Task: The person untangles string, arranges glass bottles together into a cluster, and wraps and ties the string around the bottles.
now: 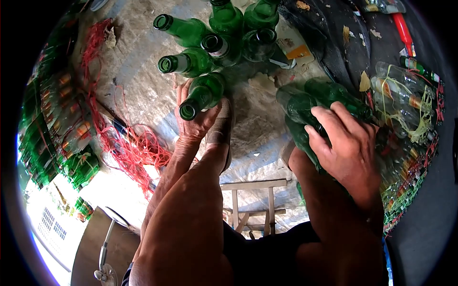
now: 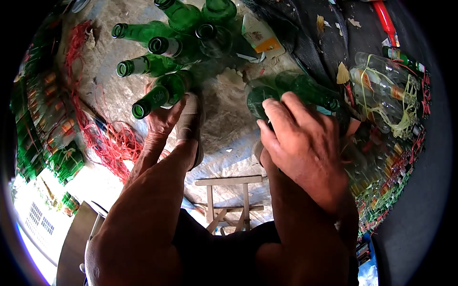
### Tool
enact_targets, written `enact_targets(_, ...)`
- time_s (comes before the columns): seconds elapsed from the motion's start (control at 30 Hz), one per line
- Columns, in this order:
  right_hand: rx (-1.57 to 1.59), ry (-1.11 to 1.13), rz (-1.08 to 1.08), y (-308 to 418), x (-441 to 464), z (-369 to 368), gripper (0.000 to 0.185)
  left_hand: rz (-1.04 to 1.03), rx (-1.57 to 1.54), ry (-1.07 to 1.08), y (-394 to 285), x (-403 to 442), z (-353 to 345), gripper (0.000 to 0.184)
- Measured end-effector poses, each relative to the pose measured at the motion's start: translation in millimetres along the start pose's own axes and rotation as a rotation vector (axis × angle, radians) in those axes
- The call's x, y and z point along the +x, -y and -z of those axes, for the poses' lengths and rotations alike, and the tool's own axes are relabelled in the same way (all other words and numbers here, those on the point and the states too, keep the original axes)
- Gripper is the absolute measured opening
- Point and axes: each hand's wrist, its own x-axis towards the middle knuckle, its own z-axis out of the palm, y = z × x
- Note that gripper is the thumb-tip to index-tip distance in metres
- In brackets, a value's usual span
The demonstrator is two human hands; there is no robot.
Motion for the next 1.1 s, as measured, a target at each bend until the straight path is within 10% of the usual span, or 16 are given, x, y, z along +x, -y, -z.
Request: enact_targets(1.1,0.158,-0.032,0.208,43,65,-46,0.033,0.068,-0.046,-0.008,10,-3,-1,0.071)
